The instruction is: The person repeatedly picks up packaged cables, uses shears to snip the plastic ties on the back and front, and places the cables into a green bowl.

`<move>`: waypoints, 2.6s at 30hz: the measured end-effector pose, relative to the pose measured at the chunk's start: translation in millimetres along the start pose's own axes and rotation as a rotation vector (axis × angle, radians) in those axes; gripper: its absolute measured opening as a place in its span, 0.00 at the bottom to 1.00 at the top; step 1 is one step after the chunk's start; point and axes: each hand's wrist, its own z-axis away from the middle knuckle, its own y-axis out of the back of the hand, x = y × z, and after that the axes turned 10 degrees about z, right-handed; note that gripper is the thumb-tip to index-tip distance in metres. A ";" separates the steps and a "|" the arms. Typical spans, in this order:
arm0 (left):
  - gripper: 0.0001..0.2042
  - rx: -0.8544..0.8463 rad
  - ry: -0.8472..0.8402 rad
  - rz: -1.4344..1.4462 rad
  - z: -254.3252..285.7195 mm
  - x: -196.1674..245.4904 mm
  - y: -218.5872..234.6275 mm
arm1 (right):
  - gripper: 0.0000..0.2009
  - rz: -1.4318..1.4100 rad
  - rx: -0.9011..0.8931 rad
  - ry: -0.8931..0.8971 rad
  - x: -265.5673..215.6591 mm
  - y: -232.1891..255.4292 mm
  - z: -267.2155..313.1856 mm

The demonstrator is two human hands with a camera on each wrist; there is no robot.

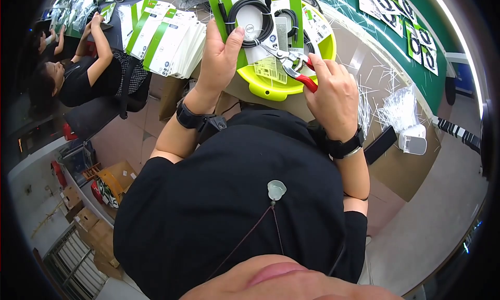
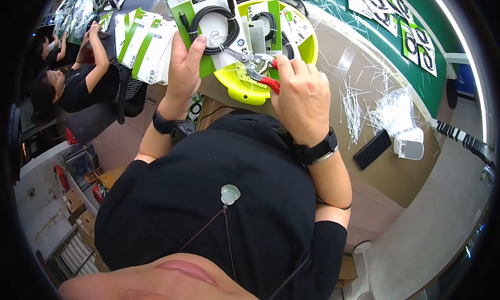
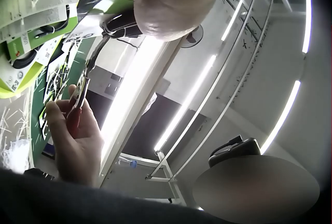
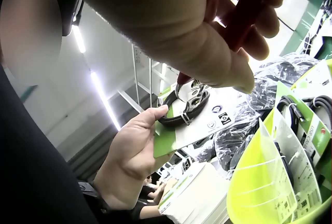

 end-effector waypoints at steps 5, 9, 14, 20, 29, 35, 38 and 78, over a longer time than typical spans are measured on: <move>0.12 -0.002 -0.009 -0.004 -0.2 0.7 -1.7 | 0.23 -0.009 -0.007 -0.009 0.0 -2.1 0.4; 0.12 -0.007 -0.026 -0.011 -0.3 1.1 -0.7 | 0.22 -0.040 -0.018 -0.022 1.8 -0.9 1.8; 0.12 0.019 0.039 0.108 0.1 3.3 -1.1 | 0.22 -0.056 0.016 -0.018 3.4 2.7 1.2; 0.11 0.020 0.057 0.149 1.8 3.1 -4.2 | 0.21 -0.071 -0.021 -0.017 3.4 0.7 0.7; 0.14 0.031 0.270 0.619 -1.1 11.0 -12.7 | 0.20 -0.456 0.178 -0.072 2.3 -8.9 -13.2; 0.14 0.089 0.174 0.539 -1.3 10.3 -5.7 | 0.20 -0.108 0.130 -0.011 5.9 -7.9 -4.4; 0.14 0.066 0.151 0.509 0.8 8.9 -5.2 | 0.20 -0.065 0.167 -0.009 2.6 -12.5 -2.8; 0.17 0.058 0.260 0.719 23.9 -0.8 -20.3 | 0.16 -0.405 0.399 0.056 -37.0 -33.1 -29.8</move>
